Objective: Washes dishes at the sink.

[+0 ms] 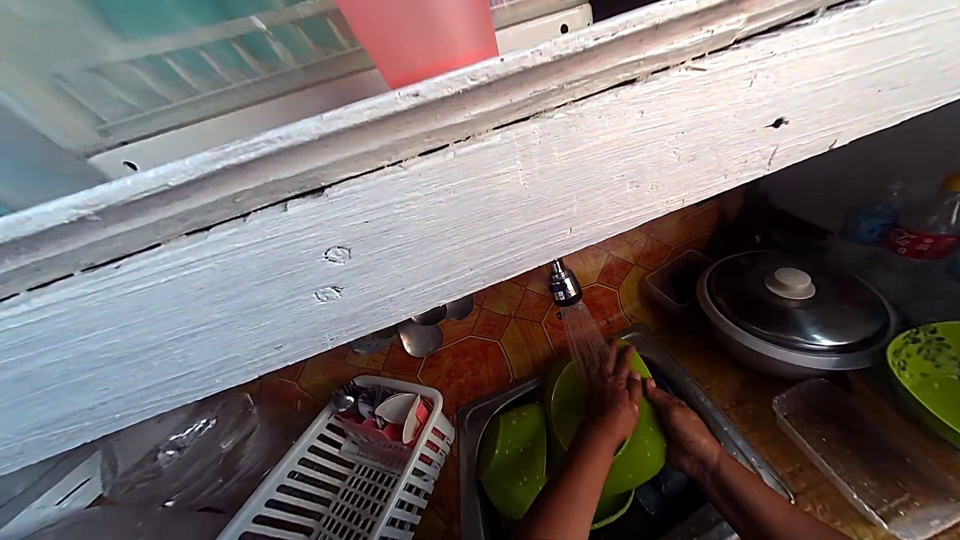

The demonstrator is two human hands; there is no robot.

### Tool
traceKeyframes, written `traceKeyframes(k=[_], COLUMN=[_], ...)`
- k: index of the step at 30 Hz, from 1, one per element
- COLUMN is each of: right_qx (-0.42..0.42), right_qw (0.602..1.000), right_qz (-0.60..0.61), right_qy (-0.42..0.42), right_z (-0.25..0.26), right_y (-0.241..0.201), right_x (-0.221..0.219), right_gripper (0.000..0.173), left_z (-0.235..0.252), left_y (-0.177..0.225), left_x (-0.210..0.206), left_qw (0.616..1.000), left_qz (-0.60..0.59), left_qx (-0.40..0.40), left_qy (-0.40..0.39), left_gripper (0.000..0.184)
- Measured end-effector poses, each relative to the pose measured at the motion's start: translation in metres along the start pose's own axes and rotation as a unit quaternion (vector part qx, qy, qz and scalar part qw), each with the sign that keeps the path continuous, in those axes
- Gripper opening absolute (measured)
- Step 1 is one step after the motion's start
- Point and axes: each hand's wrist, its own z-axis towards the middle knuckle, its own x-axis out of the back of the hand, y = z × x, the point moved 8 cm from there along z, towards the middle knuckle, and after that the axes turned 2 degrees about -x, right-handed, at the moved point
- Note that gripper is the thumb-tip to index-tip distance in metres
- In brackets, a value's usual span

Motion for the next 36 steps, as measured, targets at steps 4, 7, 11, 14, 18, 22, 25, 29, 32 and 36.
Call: traceKeyframes(k=[4,7,11,14,18,22,25,29,32,36], right_qx=[-0.001,0.005,0.025,0.051,0.083,0.088,0.076,0.062,0.062,0.058], right_qw=[0.998,0.997,0.997,0.995,0.99,0.99,0.993,0.995,0.994,0.991], right_qz=[0.053,0.064,0.045,0.039,0.051,0.055,0.032,-0.004,-0.059,-0.092], right_qy=[0.022,0.039,0.064,0.082,0.102,0.095,0.088,0.078,0.071,0.076], right_z=[0.007,0.004,-0.001,-0.004,-0.015,-0.025,-0.028,-0.031,-0.033,-0.033], right_y=[-0.003,-0.01,-0.02,-0.025,-0.036,-0.04,-0.031,-0.022,-0.021,-0.021], right_x=[0.001,0.004,0.01,0.014,0.017,0.023,0.032,0.037,0.035,0.031], right_gripper=[0.044,0.046,0.049,0.047,0.046,0.043,0.043,0.044,0.042,0.042], left_z=[-0.022,-0.051,-0.085,-0.09,-0.083,-0.069,-0.053,-0.031,-0.016,-0.006], left_y=[0.018,0.019,-0.019,-0.052,-0.077,-0.103,-0.108,-0.104,-0.084,-0.053], left_x=[-0.015,-0.023,-0.035,-0.035,-0.028,-0.024,-0.021,-0.01,0.001,-0.004], left_qw=[0.996,0.99,0.968,0.973,0.962,0.921,0.927,0.95,0.966,0.985], left_qz=[0.064,0.08,0.095,0.058,-0.079,-0.262,-0.264,-0.193,-0.134,-0.063], left_qx=[-0.046,-0.112,-0.136,-0.047,0.043,0.167,0.198,0.195,0.192,0.13], left_qy=[-0.046,0.031,0.186,0.217,0.257,0.236,0.181,0.148,0.107,0.091], left_gripper=[0.053,0.052,0.057,0.066,0.065,0.057,0.053,0.053,0.053,0.056])
